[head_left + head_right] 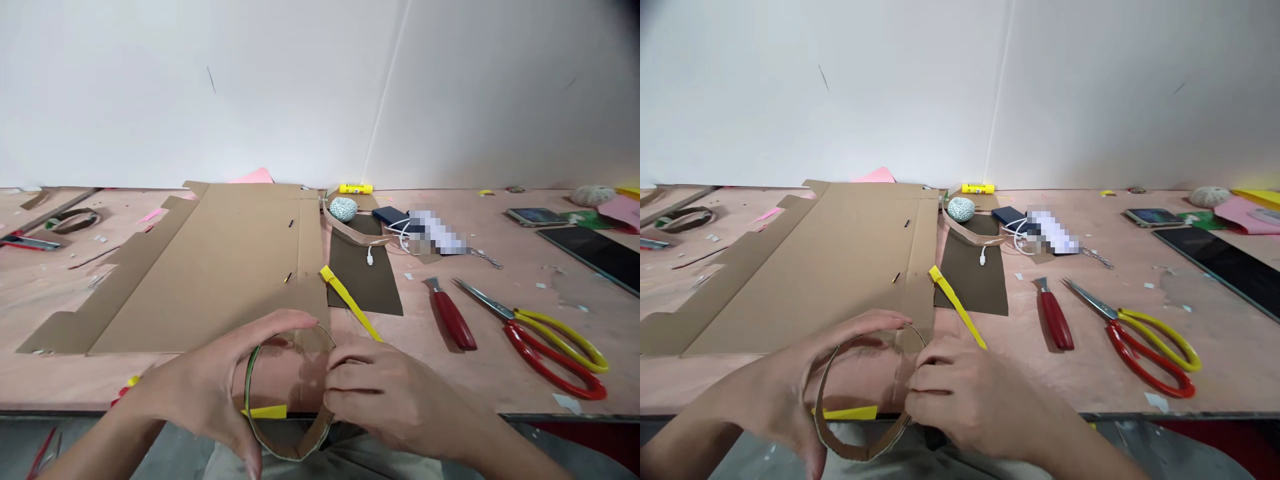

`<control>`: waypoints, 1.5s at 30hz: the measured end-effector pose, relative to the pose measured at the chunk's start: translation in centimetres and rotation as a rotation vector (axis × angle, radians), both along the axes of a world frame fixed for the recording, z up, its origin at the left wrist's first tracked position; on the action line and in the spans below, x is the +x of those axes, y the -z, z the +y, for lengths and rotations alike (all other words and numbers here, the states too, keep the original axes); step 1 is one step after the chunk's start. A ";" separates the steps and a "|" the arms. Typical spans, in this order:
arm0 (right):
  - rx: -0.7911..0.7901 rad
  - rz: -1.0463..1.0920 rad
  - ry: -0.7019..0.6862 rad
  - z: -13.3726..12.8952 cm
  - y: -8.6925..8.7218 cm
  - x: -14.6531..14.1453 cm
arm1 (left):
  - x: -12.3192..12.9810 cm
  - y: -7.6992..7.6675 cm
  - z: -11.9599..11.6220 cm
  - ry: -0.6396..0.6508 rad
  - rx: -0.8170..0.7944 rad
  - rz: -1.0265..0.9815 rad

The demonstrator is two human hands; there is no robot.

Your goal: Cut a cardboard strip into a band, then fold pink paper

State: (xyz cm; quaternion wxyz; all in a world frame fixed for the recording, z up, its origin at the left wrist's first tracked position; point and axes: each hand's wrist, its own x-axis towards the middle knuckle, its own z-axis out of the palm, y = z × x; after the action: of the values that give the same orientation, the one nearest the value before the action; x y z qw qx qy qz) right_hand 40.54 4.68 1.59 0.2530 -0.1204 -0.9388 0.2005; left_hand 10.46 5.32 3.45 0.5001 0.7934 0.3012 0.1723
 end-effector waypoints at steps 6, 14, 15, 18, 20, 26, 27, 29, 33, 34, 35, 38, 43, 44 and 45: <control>0.009 0.017 -0.026 0.2 -0.1 0.0 | -0.2 0.2 -0.3 0.100 0.089 0.008; -0.012 0.007 -0.022 0.0 0.1 0.0 | -0.2 0.2 0.0 0.092 0.053 -0.008; -0.006 0.010 -0.023 0.0 0.2 0.0 | -0.1 0.3 0.0 0.085 0.054 -0.005; 0.002 0.008 -0.028 0.0 0.2 -0.1 | 0.0 0.3 -0.3 0.058 0.068 0.018; 0.005 -0.012 -0.021 0.1 0.1 -0.2 | 0.2 0.5 -0.3 0.048 0.081 0.026; 0.019 -0.021 -0.002 0.1 0.0 -0.1 | -0.8 0.7 -0.1 -0.026 0.069 0.033; 0.023 -0.015 0.015 0.1 0.0 0.0 | -1.2 0.6 -0.2 -0.068 0.099 0.040; 0.037 -0.025 0.084 0.1 0.2 0.2 | -1.6 0.1 -0.9 -0.205 0.239 0.072; 0.057 -0.068 0.207 0.2 0.6 0.2 | 0.3 -0.3 -3.5 -0.396 0.720 0.271; 0.059 -0.074 0.219 0.1 0.7 0.1 | 1.3 -0.2 -4.1 -0.345 0.839 0.302; 0.060 -0.082 0.229 0.1 0.9 0.0 | 2.4 0.1 -4.7 -0.301 0.891 0.340; 0.058 -0.123 0.249 -0.1 1.5 -0.4 | 4.8 1.4 -5.7 -0.263 0.970 0.324; -0.007 -0.162 0.221 -0.3 1.7 -0.3 | 5.3 3.4 -6.0 -0.338 0.837 0.221; -0.055 -0.155 0.205 -0.3 1.5 -0.2 | 5.1 3.6 -6.0 -0.341 0.802 0.214; -0.107 -0.146 0.195 -0.3 1.4 0.0 | 4.9 3.7 -5.9 -0.335 0.778 0.214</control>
State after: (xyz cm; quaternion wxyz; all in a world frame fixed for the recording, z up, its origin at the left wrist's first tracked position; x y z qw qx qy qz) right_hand 40.51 4.40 0.21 0.1954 -0.2385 -0.9265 0.2156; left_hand 15.40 -0.62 -0.23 0.0949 0.8764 0.3884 0.2684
